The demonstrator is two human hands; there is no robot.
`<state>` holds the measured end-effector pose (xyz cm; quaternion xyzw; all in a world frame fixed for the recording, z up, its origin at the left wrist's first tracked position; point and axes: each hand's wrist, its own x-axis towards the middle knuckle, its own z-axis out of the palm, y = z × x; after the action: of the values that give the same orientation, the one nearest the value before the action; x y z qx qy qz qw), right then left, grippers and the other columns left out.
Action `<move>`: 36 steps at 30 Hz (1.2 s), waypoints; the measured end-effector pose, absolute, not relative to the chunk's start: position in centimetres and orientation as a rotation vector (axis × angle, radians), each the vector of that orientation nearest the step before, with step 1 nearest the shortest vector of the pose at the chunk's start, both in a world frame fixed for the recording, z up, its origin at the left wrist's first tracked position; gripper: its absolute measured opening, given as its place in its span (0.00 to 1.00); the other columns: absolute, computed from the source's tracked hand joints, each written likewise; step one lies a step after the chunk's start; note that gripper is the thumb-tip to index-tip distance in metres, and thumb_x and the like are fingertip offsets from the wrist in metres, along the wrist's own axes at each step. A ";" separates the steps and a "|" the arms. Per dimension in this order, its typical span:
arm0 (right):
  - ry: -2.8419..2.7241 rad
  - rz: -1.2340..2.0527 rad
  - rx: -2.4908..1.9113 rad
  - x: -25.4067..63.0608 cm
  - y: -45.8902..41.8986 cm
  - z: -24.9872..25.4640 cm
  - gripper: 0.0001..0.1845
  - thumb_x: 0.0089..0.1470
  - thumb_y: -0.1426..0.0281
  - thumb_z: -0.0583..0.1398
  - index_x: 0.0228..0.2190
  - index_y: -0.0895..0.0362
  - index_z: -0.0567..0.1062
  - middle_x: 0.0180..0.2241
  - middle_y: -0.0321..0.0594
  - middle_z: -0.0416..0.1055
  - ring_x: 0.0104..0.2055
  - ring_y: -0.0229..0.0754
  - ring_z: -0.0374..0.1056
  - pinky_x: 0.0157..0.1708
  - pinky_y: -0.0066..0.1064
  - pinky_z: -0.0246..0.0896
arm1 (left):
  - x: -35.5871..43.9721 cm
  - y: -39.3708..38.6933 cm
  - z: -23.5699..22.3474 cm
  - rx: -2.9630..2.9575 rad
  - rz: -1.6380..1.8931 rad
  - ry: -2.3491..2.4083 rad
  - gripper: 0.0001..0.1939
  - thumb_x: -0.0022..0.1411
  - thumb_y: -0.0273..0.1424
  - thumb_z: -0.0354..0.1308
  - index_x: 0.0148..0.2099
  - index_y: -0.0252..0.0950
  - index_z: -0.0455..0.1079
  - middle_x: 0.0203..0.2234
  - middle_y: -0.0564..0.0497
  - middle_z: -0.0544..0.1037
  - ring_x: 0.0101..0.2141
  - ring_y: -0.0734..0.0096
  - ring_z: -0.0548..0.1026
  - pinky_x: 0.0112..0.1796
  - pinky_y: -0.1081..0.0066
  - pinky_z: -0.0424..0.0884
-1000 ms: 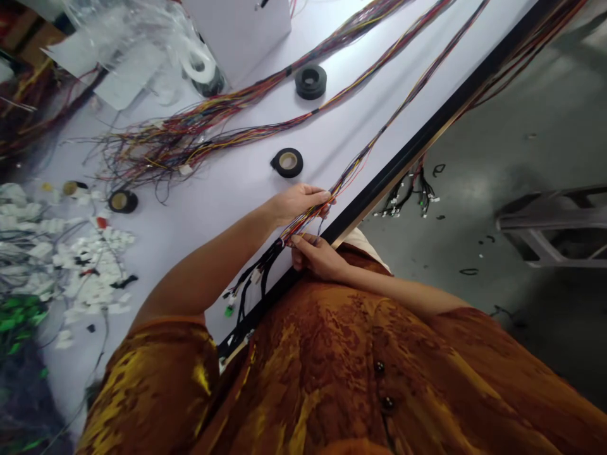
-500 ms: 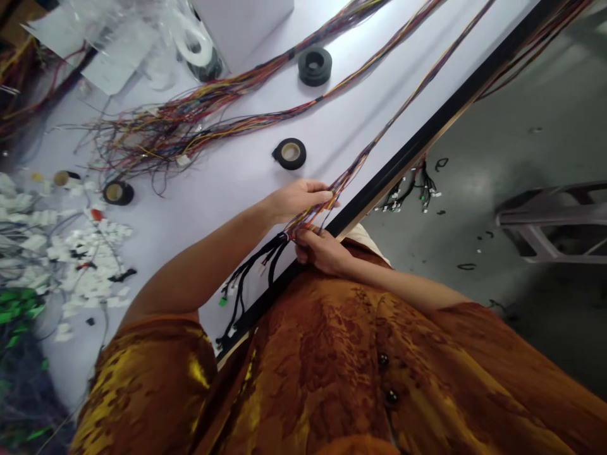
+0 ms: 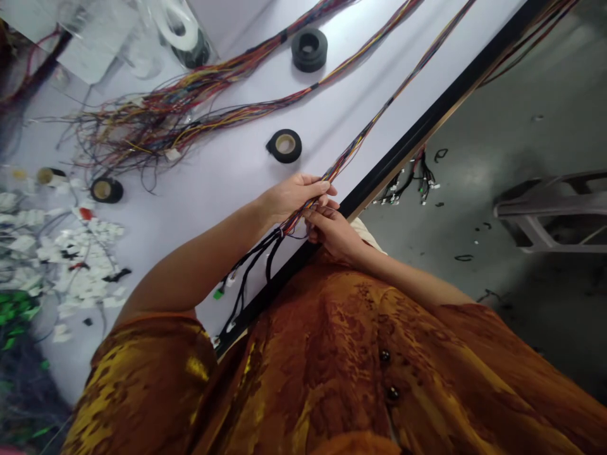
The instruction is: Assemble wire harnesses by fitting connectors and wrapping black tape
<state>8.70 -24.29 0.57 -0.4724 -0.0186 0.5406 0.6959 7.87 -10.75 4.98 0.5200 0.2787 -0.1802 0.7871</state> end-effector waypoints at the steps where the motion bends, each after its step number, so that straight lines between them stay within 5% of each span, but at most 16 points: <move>1: -0.048 1.235 -1.042 8.4 -24.1 0.7 0.21 0.46 0.57 0.69 0.26 0.56 0.66 0.20 0.27 0.60 0.19 0.29 0.55 0.20 0.26 0.49 | 7.8 -10.7 4.9 1.096 -0.387 0.598 0.09 0.69 0.29 0.53 0.36 0.30 0.69 0.17 0.57 0.67 0.34 0.70 0.79 0.41 0.69 0.74; 7: 0.000 1.512 -0.779 5.8 -24.0 1.4 0.20 0.49 0.57 0.68 0.28 0.55 0.65 0.18 0.25 0.56 0.18 0.30 0.53 0.19 0.26 0.50 | 6.6 -10.5 3.8 1.001 -0.328 0.527 0.12 0.70 0.31 0.53 0.39 0.27 0.72 0.16 0.59 0.60 0.27 0.76 0.74 0.43 0.70 0.73; 15: 0.172 1.530 -0.826 7.0 -25.5 0.5 0.11 0.52 0.66 0.65 0.29 0.55 0.67 0.24 0.30 0.63 0.20 0.31 0.59 0.20 0.27 0.55 | 3.8 -10.6 3.7 1.035 -0.261 0.573 0.15 0.71 0.36 0.51 0.39 0.30 0.72 0.17 0.60 0.54 0.18 0.81 0.57 0.22 0.78 0.61; 20: 0.105 1.559 -0.786 7.2 -25.3 0.2 0.09 0.54 0.69 0.63 0.27 0.56 0.67 0.23 0.30 0.63 0.20 0.30 0.59 0.21 0.27 0.53 | 3.3 -9.9 4.2 1.036 -0.324 0.571 0.15 0.71 0.36 0.49 0.40 0.31 0.71 0.17 0.59 0.54 0.17 0.82 0.54 0.20 0.78 0.57; 26: -0.050 1.265 -0.931 11.6 -24.4 0.4 0.14 0.54 0.63 0.64 0.40 0.54 0.70 0.22 0.27 0.61 0.21 0.30 0.56 0.23 0.26 0.55 | 2.7 -9.9 4.7 1.101 -0.384 0.585 0.15 0.70 0.38 0.52 0.36 0.31 0.69 0.17 0.59 0.56 0.16 0.82 0.53 0.18 0.78 0.51; 31: -0.132 1.232 -0.971 14.8 -22.5 1.0 0.15 0.57 0.56 0.62 0.36 0.55 0.72 0.17 0.22 0.46 0.17 0.28 0.44 0.21 0.25 0.47 | 1.8 -9.7 4.6 1.137 -0.423 0.535 0.13 0.68 0.36 0.53 0.39 0.31 0.69 0.18 0.59 0.55 0.17 0.82 0.52 0.20 0.77 0.50; 36: -0.303 1.198 -0.996 12.4 -22.0 0.2 0.18 0.55 0.54 0.64 0.28 0.55 0.69 0.15 0.22 0.49 0.18 0.29 0.45 0.23 0.26 0.51 | 0.8 -9.2 4.4 1.216 -0.448 0.481 0.13 0.65 0.37 0.55 0.33 0.32 0.67 0.19 0.57 0.58 0.20 0.79 0.55 0.24 0.75 0.55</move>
<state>12.37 -22.01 0.15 -0.4473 -0.1363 0.5381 0.7013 0.81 -9.17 4.38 0.5609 0.2216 -0.2064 0.7705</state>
